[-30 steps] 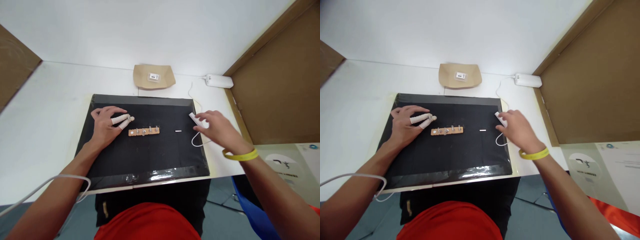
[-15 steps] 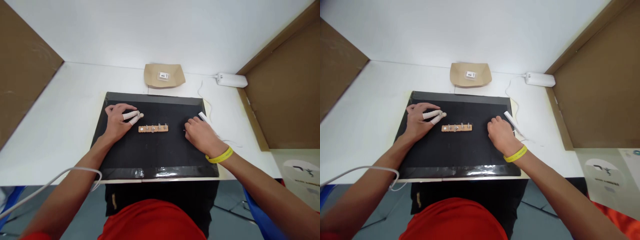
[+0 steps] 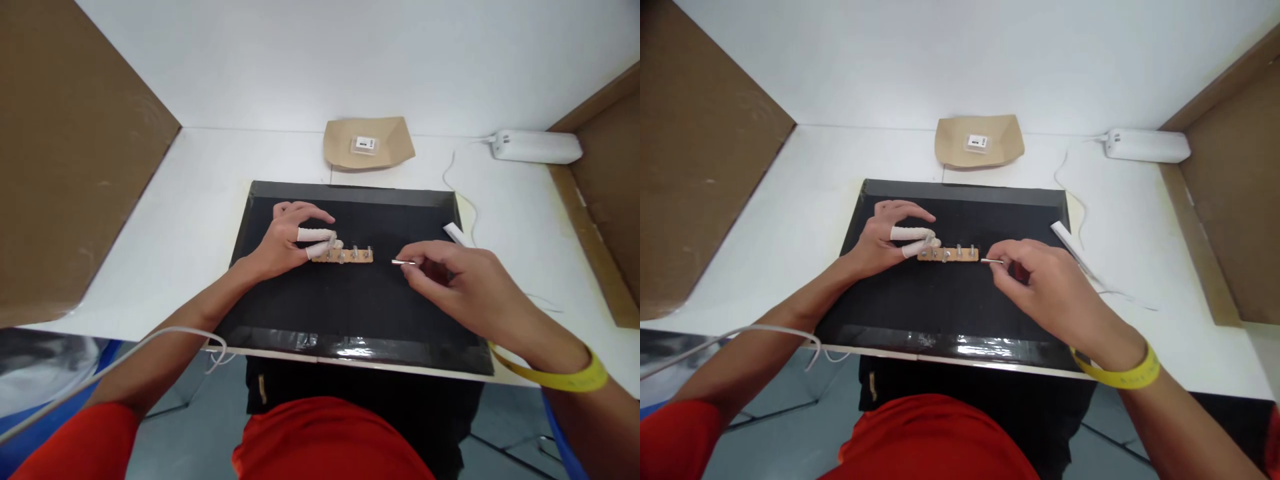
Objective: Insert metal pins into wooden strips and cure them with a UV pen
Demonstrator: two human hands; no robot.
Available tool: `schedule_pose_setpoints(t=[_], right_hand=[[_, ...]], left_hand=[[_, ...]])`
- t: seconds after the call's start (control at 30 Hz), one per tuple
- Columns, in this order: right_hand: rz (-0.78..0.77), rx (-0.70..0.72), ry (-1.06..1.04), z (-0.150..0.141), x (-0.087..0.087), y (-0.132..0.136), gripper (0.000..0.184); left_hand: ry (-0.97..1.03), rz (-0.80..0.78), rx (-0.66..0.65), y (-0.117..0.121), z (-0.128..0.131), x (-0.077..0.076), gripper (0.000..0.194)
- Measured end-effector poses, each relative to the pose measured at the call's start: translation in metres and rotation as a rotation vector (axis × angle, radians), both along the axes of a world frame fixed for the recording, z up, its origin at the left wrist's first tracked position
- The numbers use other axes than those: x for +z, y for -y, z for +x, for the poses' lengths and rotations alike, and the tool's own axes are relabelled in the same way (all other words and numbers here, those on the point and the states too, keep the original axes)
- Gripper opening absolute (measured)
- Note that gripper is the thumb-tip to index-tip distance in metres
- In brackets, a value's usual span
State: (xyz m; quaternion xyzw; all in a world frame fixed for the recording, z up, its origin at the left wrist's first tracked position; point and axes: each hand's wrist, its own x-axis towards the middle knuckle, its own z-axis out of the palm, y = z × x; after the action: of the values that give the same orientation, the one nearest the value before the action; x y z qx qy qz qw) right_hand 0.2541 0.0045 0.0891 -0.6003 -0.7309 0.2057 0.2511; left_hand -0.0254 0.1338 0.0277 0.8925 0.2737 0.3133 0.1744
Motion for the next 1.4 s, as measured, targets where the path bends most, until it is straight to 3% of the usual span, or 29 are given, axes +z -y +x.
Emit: schedule_pose_setpoints(t=[0.1,0.17,0.3,0.33,0.43,0.47,0.6,0.7,0.73,0.83,0.87,0.97,1.0,1.1,1.13,1.23,1.27,1.37,1.4], right_hand=[[0.1,-0.015,-0.138,-0.031,-0.004,0.005,0.011],[0.215,0.009,-0.125,-0.05,-0.007,0.007,0.012],[0.333,-0.275,-0.11,-0.074,-0.009,0.004,0.015],[0.338,-0.276,-0.109,-0.076,-0.009,0.003,0.016],[0.354,0.063,-0.077,-0.078,-0.01,0.001,0.017],[0.352,0.118,-0.065,-0.077,-0.01,0.002,0.018],[0.407,-0.103,-0.03,-0.074,-0.014,0.007,0.023],[0.421,0.16,0.036,-0.072,-0.016,0.01,0.029],[0.413,0.179,0.052,-0.071,-0.016,0.011,0.03],[0.405,-0.024,0.054,-0.067,-0.019,0.011,0.032],[0.399,-0.021,0.05,-0.066,-0.021,0.011,0.033],[0.395,0.195,0.085,-0.065,-0.026,0.013,0.037],[0.409,0.188,0.107,-0.065,-0.028,0.013,0.037],[0.481,-0.026,0.19,-0.067,-0.032,0.015,0.033],[0.525,-0.018,0.235,-0.067,-0.033,0.016,0.031],[0.684,0.192,0.362,-0.068,-0.037,0.02,0.03],[0.704,0.182,0.361,-0.068,-0.038,0.021,0.03],[0.642,-0.043,0.295,-0.067,-0.04,0.025,0.03],[0.646,-0.044,0.31,-0.066,-0.04,0.027,0.032]], left_hand=[[0.023,0.001,-0.066,0.0,-0.003,0.0,0.01],[0.014,-0.015,-0.072,0.002,-0.006,-0.001,0.009],[0.0,-0.076,-0.065,0.006,-0.014,-0.001,0.013],[-0.008,-0.09,-0.075,0.007,-0.016,0.0,0.013],[-0.015,-0.098,-0.109,0.008,-0.02,0.003,0.012],[-0.005,-0.094,-0.118,0.008,-0.021,0.003,0.011],[0.057,-0.086,-0.154,0.012,-0.022,0.003,0.007],[0.042,-0.102,-0.167,0.015,-0.021,0.005,0.008],[0.025,-0.114,-0.17,0.016,-0.021,0.006,0.008],[-0.009,-0.151,-0.181,0.017,-0.02,0.007,0.009],[-0.011,-0.159,-0.187,0.018,-0.02,0.008,0.009],[-0.005,-0.156,-0.204,0.018,-0.019,0.006,0.01],[0.006,-0.146,-0.211,0.018,-0.018,0.005,0.009],[0.047,-0.119,-0.232,0.019,-0.017,0.001,0.006],[0.059,-0.116,-0.237,0.019,-0.017,0.0,0.006],[0.112,-0.111,-0.26,0.02,-0.015,-0.004,0.006],[0.134,-0.11,-0.267,0.02,-0.015,-0.005,0.005],[0.161,-0.125,-0.278,0.02,-0.013,-0.007,0.002],[0.16,-0.129,-0.28,0.02,-0.013,-0.008,0.002]])
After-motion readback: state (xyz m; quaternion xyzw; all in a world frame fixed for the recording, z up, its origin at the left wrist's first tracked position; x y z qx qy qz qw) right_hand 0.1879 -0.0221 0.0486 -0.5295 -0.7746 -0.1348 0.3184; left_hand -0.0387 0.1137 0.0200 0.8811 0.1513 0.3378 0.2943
